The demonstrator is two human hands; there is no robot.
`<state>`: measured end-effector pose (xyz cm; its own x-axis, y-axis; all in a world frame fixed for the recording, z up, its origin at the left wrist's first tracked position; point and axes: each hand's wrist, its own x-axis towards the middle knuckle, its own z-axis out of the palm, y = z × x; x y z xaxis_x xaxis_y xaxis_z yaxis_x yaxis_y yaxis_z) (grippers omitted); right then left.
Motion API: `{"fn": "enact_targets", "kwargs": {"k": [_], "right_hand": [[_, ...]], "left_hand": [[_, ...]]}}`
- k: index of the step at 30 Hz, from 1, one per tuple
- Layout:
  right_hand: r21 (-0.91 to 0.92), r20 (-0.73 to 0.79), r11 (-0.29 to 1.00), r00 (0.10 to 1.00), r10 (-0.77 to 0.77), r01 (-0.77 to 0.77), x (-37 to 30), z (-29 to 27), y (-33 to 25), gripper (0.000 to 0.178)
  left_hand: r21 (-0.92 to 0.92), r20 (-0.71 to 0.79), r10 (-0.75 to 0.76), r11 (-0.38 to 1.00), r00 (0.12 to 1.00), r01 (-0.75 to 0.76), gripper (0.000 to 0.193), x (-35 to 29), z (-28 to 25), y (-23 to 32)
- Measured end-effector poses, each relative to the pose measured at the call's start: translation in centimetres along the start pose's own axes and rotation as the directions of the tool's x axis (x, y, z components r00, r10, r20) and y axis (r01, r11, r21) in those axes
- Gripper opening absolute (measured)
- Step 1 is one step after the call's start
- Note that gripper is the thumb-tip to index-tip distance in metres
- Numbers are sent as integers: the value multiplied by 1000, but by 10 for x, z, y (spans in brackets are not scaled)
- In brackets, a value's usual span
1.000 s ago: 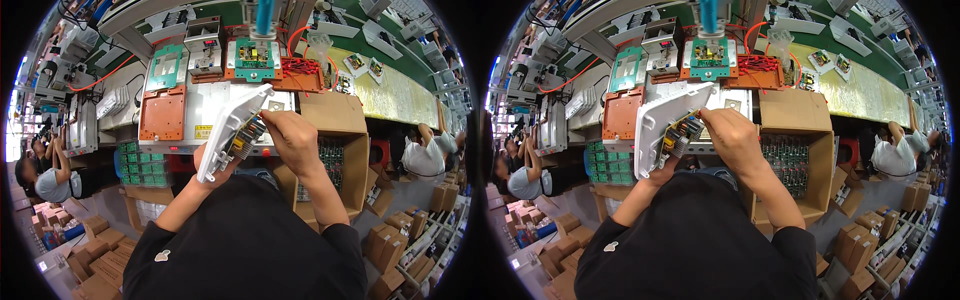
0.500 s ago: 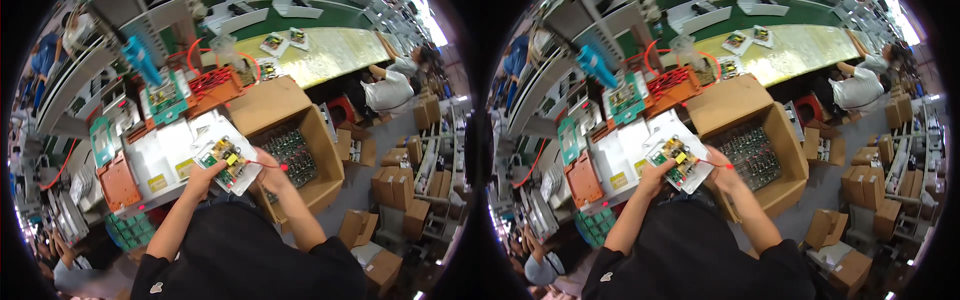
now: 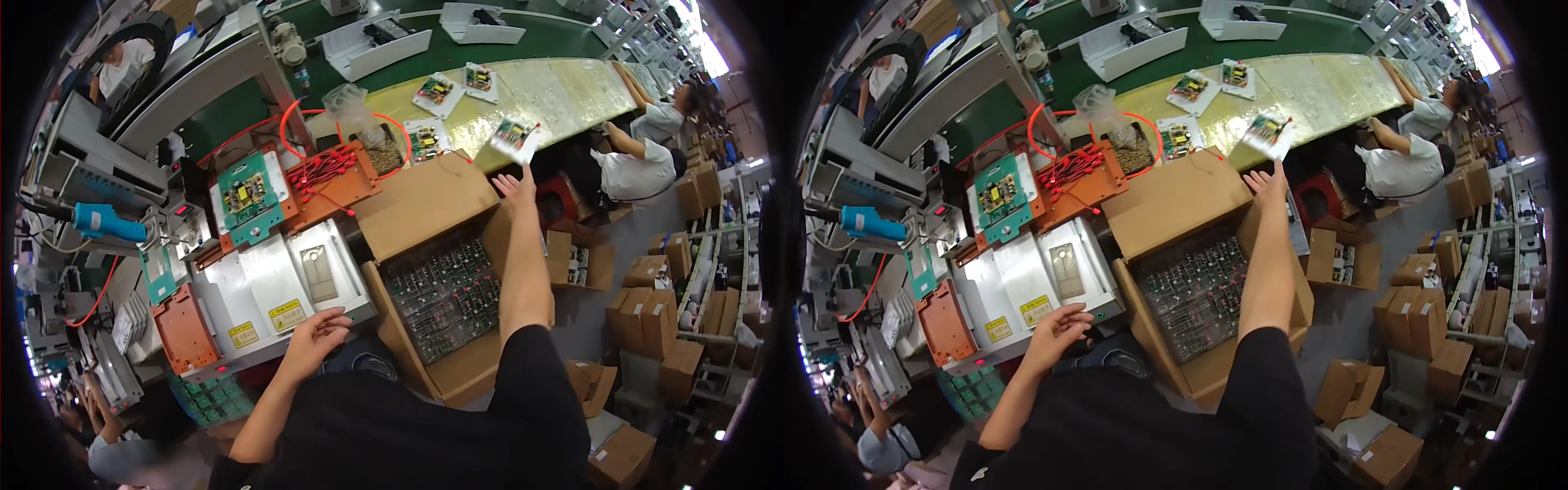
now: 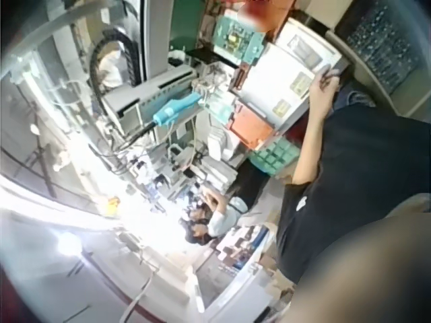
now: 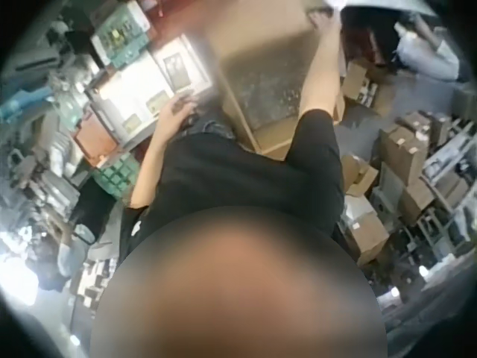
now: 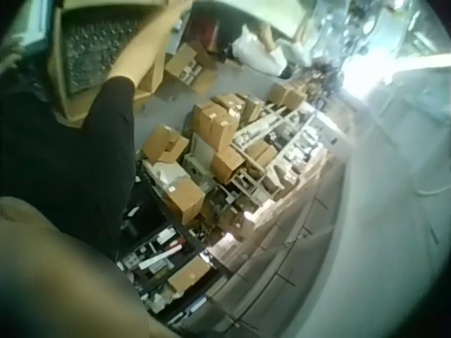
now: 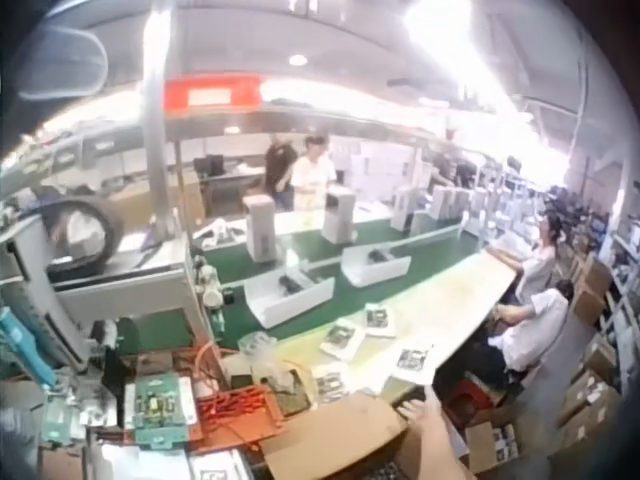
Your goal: Assembling electronic components onto circuit boards and using a testing fixture.
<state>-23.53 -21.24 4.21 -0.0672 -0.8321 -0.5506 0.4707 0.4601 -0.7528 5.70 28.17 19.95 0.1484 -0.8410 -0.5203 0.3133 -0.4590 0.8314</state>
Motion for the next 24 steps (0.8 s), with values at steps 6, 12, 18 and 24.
{"fn": "enact_targets", "kwargs": {"k": [6, 12, 18, 24], "right_hand": [[-322, 268, 937, 962, -44, 133, -28, 26, 77, 37], [-278, 321, 941, 942, -96, 191, -166, 73, 65, 29], [-371, 810, 916, 535, 239, 153, -270, 123, 68, 21], [-534, 842, 798, 260, 472, 280, -384, 147, 102, 28]], "left_hand": [[-80, -226, 106, 989, 968, -127, 43, -42, -12, -9], [80, -302, 333, 943, 893, -324, 24, -67, -65, 22], [488, -866, 500, 849, 12, -204, 16, -109, -222, -21], [480, -541, 825, 142, 165, 866, 46, -171, -480, -98]]}}
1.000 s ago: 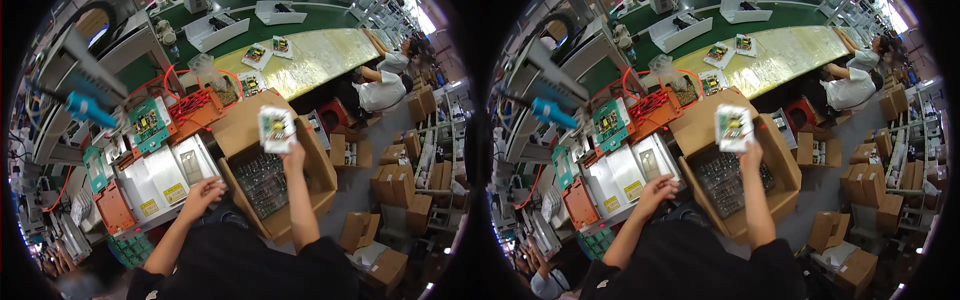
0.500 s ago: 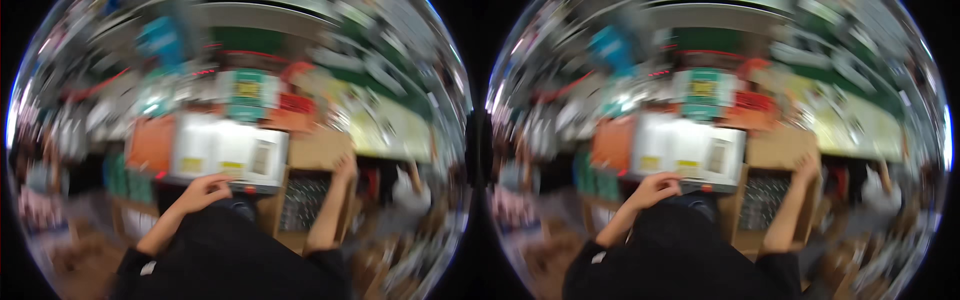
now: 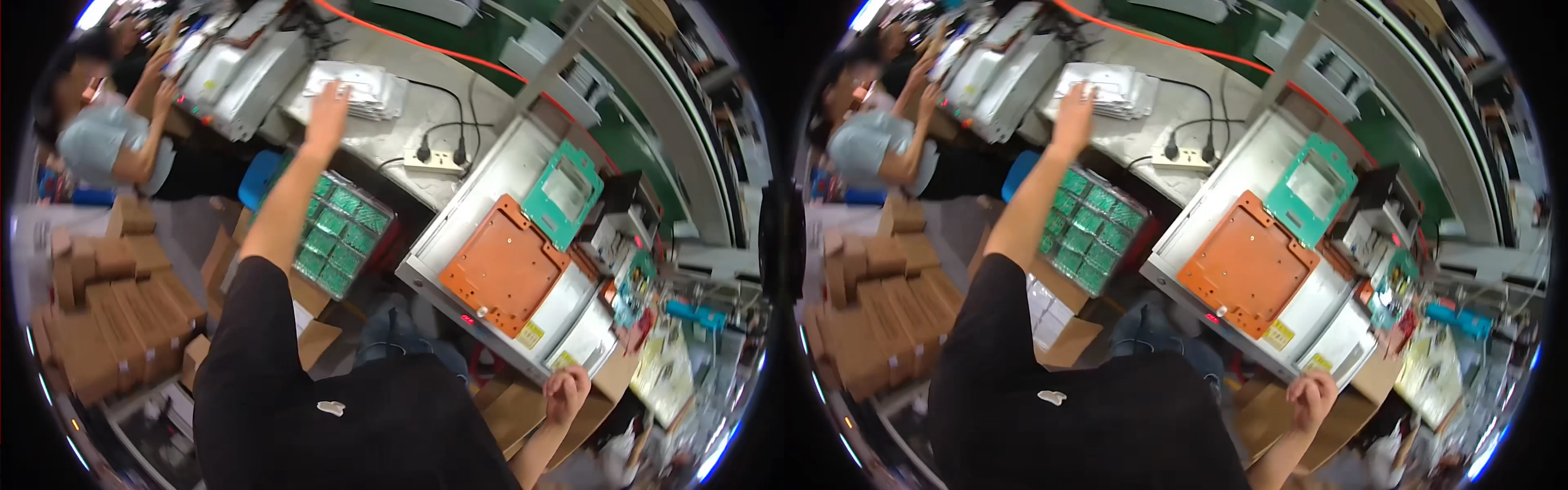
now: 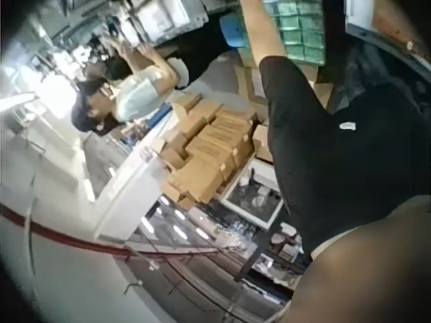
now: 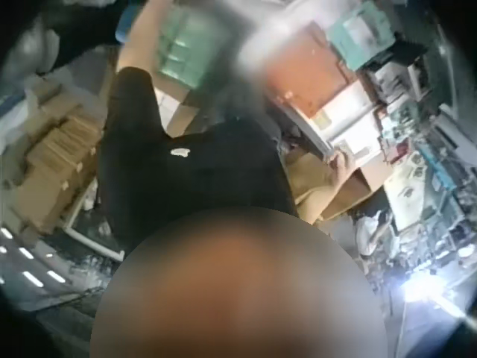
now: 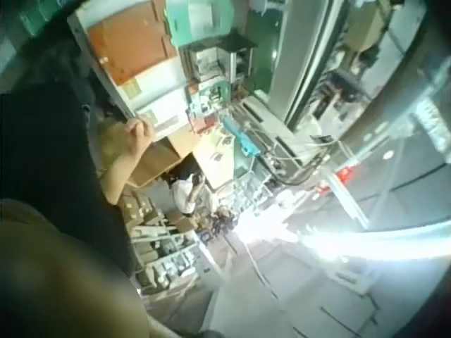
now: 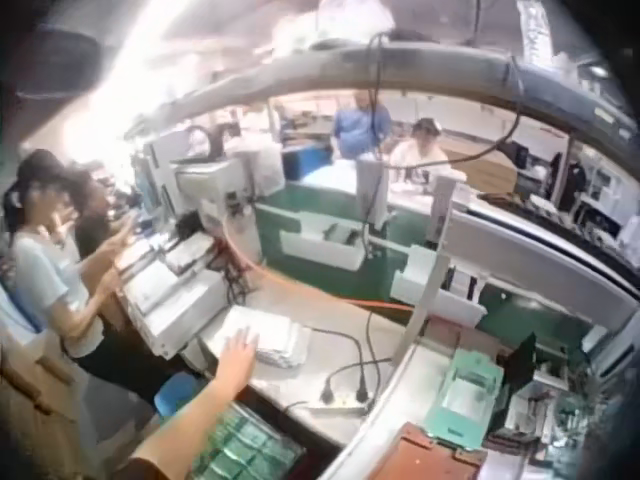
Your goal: Assembling electronic components onto circuit boards and using a testing fixture.
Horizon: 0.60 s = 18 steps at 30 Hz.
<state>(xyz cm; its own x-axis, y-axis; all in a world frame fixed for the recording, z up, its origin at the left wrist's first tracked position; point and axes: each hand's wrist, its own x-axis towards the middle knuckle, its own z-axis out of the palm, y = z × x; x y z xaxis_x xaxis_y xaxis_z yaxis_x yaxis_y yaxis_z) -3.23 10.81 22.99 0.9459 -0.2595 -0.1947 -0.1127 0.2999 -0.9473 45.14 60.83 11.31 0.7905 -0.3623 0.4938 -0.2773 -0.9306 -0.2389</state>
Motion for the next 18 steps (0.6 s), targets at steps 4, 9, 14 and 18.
{"fn": "enact_targets", "kwargs": {"k": [4, 9, 14, 18], "right_hand": [[-123, -74, 991, 996, 41, -50, -30, 49, -17, 30], [-86, -257, 993, 965, 50, -75, -34, 109, -10, 30], [-9, -415, 1000, 910, -19, 17, -62, 116, 14, 25], [127, -530, 983, 847, -45, 131, -87, 104, 32, 22]], "left_hand": [[-350, 42, 223, 916, 974, -195, 24, 1, 24, -58], [-454, -169, 77, 879, 983, -147, 27, 58, -48, -66], [-686, -412, 297, 521, 862, -507, 30, -11, -183, 86], [-795, -296, 637, 250, 712, -553, 32, -77, -224, 169]]}}
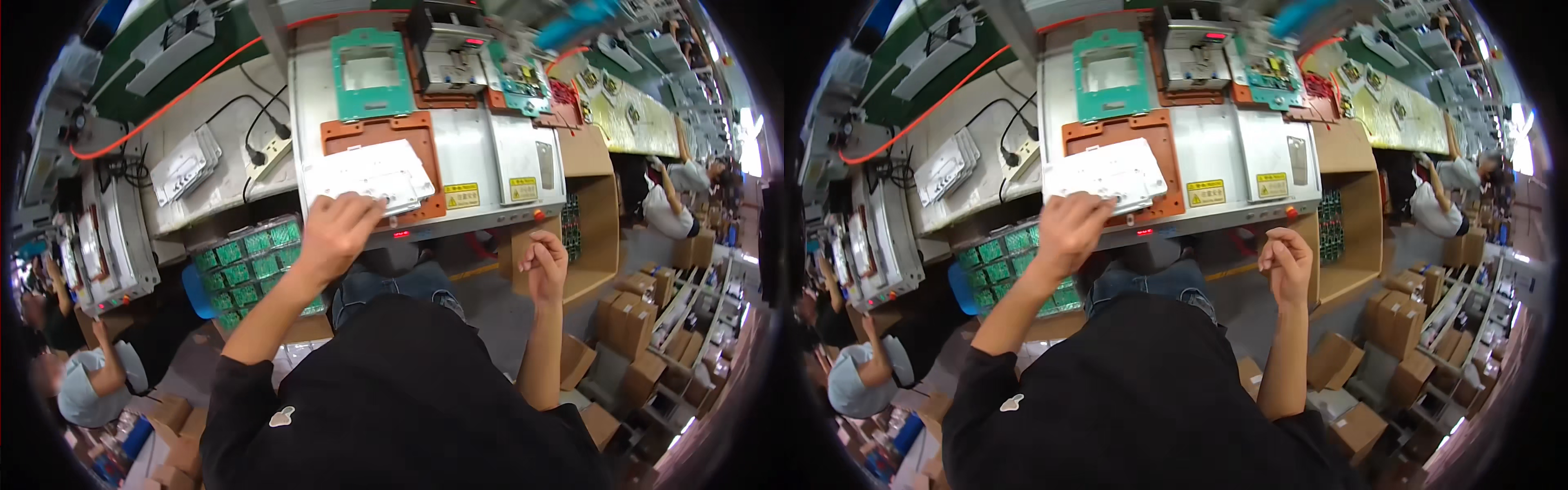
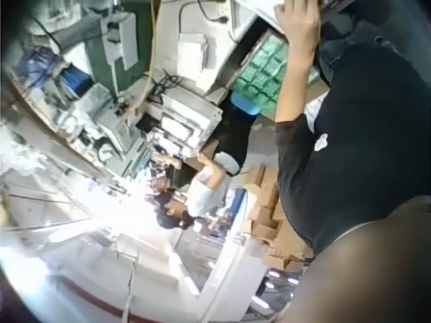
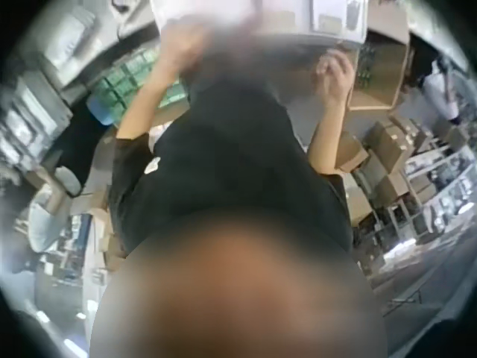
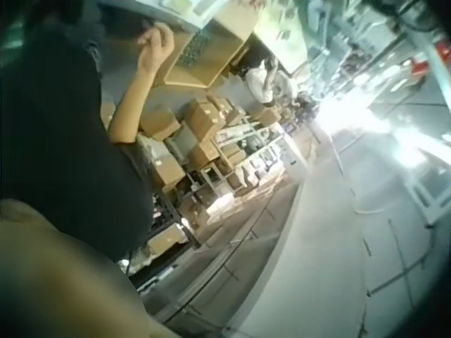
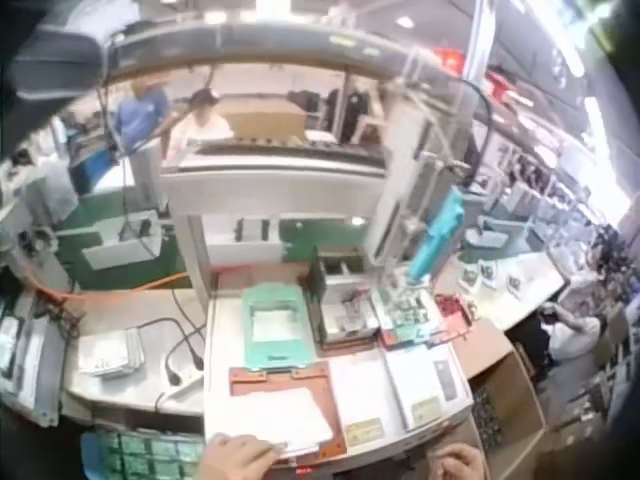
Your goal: Assembling electronic components onto circuit boards and using a testing fixture.
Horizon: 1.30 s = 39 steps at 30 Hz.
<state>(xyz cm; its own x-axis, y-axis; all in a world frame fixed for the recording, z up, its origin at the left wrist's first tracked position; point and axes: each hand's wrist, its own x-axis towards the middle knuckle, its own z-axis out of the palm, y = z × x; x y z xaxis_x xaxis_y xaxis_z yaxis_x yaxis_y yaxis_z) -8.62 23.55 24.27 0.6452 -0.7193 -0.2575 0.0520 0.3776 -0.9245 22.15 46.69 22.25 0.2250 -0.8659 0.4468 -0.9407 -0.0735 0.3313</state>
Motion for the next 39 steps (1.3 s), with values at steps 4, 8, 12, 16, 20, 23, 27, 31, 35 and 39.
{"fn": "enact_targets", "kwargs": {"k": [4, 8, 12, 16, 20, 23, 27, 31, 35, 39], "right_hand": [[49, -72, 992, 991, -110, 113, -23, -36, 1, 21], [-14, -213, 992, 969, -127, 127, -31, -64, 12, 22], [-239, -511, 971, 848, -141, 18, -20, -137, 21, 19], [-360, -762, 916, 623, -180, -177, -7, -258, 80, 18], [-859, -495, 305, 822, -281, -413, 25, -301, 153, 14], [-848, -497, 226, 867, -29, -479, 43, -294, 201, 14], [-802, -580, 285, 798, -163, -524, 48, -252, 199, 13], [-849, -528, 194, 788, -316, -491, 60, -297, 208, 19], [-924, -379, 130, 906, -189, -360, 73, -322, 220, 27], [-907, -417, 98, 907, -64, -410, 87, -344, 221, 36]], "left_hand": [[-97, 88, -3, 995, 996, 11, 31, 9, 26, -12], [-362, 431, -133, 881, 892, 306, 26, -1, 10, -58], [22, 338, -291, 953, 895, 302, 36, -13, -24, -57], [179, 323, -329, 942, 887, 284, 27, -15, -38, -74], [178, 346, -463, 887, 816, 427, 28, -13, -50, -79], [244, 372, -555, 832, 744, 499, 31, -11, -63, -76], [365, 339, -557, 821, 759, 440, 35, -30, -77, -82], [386, 311, -543, 822, 780, 418, 35, -31, -79, -80], [232, 255, -663, 749, 704, 621, 36, -29, -63, -54], [241, 266, -654, 757, 709, 608, 37, -28, -34, -38]]}}
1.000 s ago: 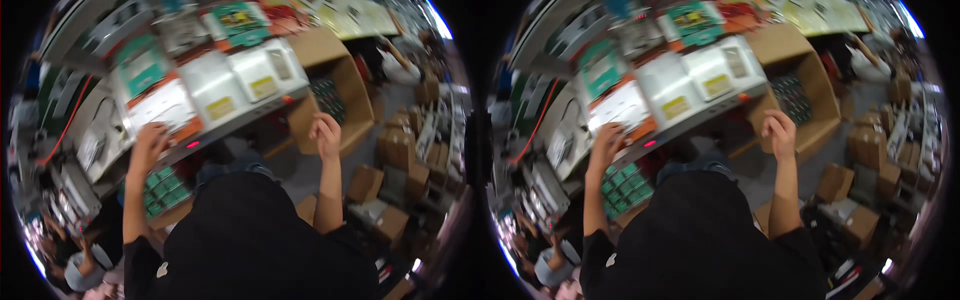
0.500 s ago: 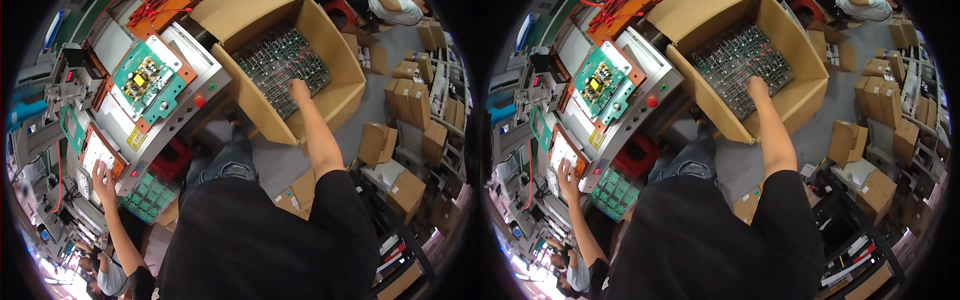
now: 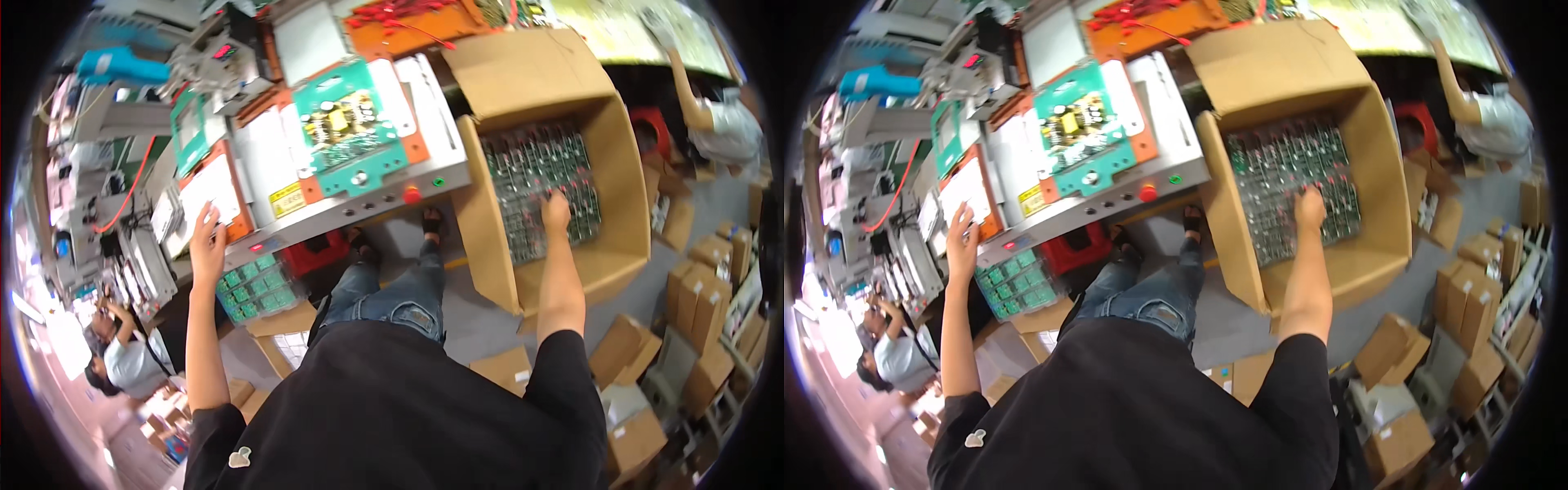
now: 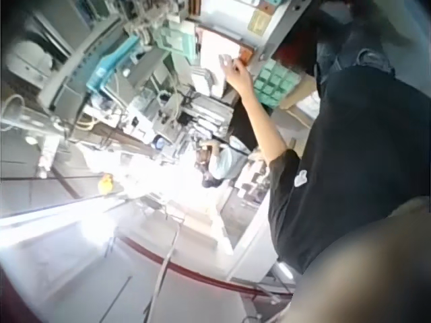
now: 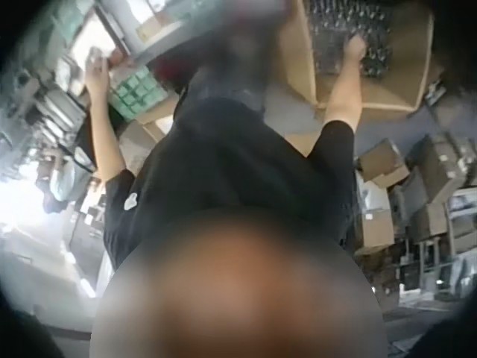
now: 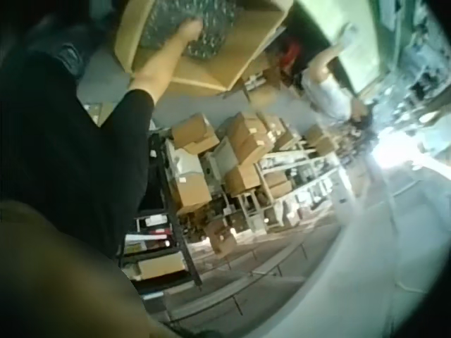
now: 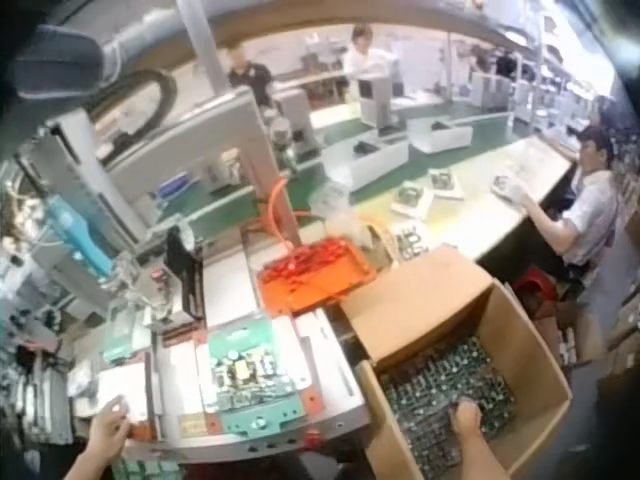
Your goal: Assembling electronic components onto circuit boards and using a testing fixture.
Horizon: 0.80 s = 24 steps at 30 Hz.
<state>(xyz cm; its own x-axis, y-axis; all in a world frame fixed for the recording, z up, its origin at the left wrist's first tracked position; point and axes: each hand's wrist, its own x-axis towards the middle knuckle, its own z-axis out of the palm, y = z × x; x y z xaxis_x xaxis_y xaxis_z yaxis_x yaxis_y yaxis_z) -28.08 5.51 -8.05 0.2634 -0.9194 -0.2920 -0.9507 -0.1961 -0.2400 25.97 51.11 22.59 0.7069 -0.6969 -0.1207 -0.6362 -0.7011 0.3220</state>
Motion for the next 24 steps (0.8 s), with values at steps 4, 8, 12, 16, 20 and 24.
{"fn": "enact_targets", "kwargs": {"k": [4, 8, 12, 16, 20, 24], "right_hand": [[-143, -51, 989, 998, -33, 26, 21, -36, 13, 37], [357, -524, 884, 848, -78, 302, 8, -171, -27, 19], [874, -380, 336, 925, 27, 349, -66, -239, -186, 21], [901, 78, 422, 920, -385, 100, -151, -215, -370, 16], [891, 338, 453, 680, -650, -10, -127, -172, -461, 20], [806, 449, 588, 586, -674, 59, -99, -168, -491, 25]], "left_hand": [[-179, -71, -73, 982, 995, 60, 37, -9, 23, 6], [-129, -259, 127, 978, 958, -165, 37, 15, 43, 49], [-361, -372, 73, 907, 925, -217, 40, 5, 21, 129], [-521, -483, 225, 702, 846, -485, 43, 6, 14, 157], [-232, -495, 407, 789, 768, -568, 26, 49, 33, 118], [-468, -457, 270, 737, 847, -487, 14, 86, 47, 94]]}}
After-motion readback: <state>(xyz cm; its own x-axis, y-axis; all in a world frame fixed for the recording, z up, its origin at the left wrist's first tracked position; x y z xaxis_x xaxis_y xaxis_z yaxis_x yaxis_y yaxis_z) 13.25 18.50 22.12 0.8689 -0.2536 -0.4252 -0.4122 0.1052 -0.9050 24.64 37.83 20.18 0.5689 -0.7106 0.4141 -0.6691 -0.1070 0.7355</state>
